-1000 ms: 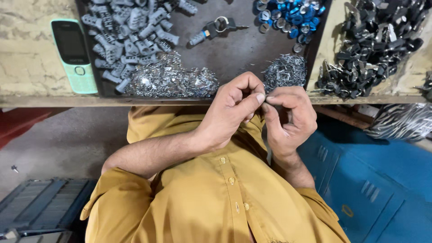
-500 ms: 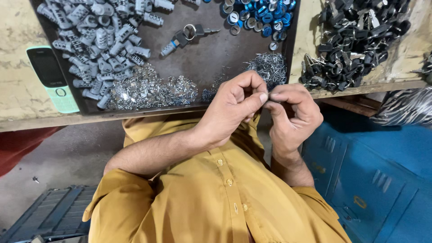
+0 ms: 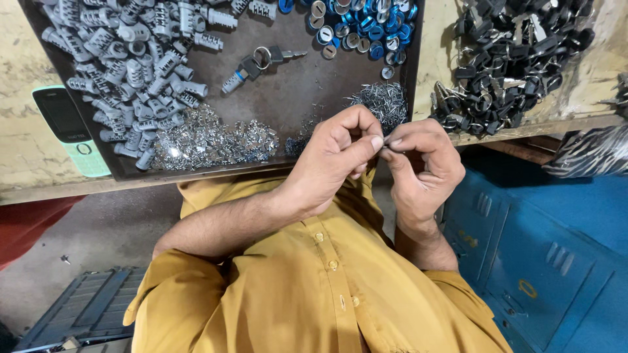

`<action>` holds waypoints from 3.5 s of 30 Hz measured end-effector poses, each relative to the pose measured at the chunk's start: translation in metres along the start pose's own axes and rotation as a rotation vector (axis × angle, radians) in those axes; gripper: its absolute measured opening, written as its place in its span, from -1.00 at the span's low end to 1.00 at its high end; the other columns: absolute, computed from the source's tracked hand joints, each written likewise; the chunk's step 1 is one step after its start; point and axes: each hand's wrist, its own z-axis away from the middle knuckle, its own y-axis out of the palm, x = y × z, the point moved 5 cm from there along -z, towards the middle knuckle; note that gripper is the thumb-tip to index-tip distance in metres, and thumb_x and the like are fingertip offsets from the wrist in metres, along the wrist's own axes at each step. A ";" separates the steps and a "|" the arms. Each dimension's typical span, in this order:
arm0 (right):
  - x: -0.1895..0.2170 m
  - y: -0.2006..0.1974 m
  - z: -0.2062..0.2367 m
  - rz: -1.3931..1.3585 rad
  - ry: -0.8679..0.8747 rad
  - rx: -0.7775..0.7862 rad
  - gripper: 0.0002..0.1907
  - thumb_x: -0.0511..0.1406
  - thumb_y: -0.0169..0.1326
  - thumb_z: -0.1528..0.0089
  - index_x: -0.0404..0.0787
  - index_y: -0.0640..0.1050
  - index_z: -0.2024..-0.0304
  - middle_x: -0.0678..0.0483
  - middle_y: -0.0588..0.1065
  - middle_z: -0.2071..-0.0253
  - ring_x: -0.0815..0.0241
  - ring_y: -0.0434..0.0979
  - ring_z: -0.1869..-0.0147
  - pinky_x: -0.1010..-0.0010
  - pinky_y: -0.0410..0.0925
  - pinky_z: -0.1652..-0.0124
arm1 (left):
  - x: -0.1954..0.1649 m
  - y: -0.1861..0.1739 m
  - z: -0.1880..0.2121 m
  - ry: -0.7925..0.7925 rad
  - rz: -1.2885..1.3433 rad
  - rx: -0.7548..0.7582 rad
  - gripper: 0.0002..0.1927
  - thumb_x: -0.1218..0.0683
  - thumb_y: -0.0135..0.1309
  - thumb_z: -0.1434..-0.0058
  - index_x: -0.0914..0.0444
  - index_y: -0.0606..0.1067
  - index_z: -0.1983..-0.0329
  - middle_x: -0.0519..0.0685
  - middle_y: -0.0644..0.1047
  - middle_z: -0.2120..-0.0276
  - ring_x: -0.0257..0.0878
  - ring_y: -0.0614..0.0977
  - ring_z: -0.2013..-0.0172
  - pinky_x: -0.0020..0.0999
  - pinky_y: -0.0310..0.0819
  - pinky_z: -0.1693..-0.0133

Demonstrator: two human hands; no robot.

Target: The person sits at a workbench assembling small padlock components by hand. They pick a lock body, fit a blue cap and internal spring parts onto it, press the pieces together, and place the finished assembly back on the tray, repeating this cycle.

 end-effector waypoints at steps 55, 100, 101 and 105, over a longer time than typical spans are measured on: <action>0.044 0.114 -0.029 0.147 -0.143 0.525 -0.75 -0.61 0.15 -0.30 -0.33 0.60 0.00 -0.08 0.58 0.12 0.19 0.61 0.08 0.52 0.44 0.07 | -0.050 -0.084 0.087 0.300 0.066 -0.065 -0.84 0.14 0.14 -0.43 0.27 0.39 0.19 -0.23 0.35 0.36 -0.52 0.26 0.44 -0.57 0.10 0.42; 0.025 0.110 -0.055 0.582 -0.363 0.611 -0.72 -0.41 0.40 -0.11 -0.25 0.62 0.14 -0.03 0.55 0.17 0.02 0.56 0.09 0.29 0.42 0.12 | -0.080 -0.081 0.098 0.720 -0.944 -0.338 -0.92 0.29 0.18 -0.24 0.32 0.50 0.26 -0.03 0.52 0.28 -0.27 0.59 0.36 -0.42 0.48 0.34; 0.026 0.102 -0.066 0.670 -0.366 0.507 -0.78 -0.45 0.37 -0.20 -0.23 0.63 0.12 -0.03 0.52 0.15 0.07 0.56 0.08 0.34 0.40 0.12 | -0.080 -0.082 0.099 0.733 -0.945 -0.337 -0.92 0.30 0.17 -0.23 0.32 0.50 0.27 -0.03 0.51 0.29 -0.27 0.58 0.36 -0.42 0.47 0.33; 0.036 0.087 -0.104 0.798 -0.534 0.347 -0.77 -0.57 0.27 -0.23 -0.28 0.63 0.09 -0.04 0.43 0.12 0.04 0.51 0.07 0.32 0.36 0.12 | -0.079 -0.082 0.096 0.808 -0.977 -0.361 -0.92 0.29 0.15 -0.21 0.28 0.49 0.27 -0.05 0.49 0.30 -0.27 0.57 0.35 -0.41 0.45 0.32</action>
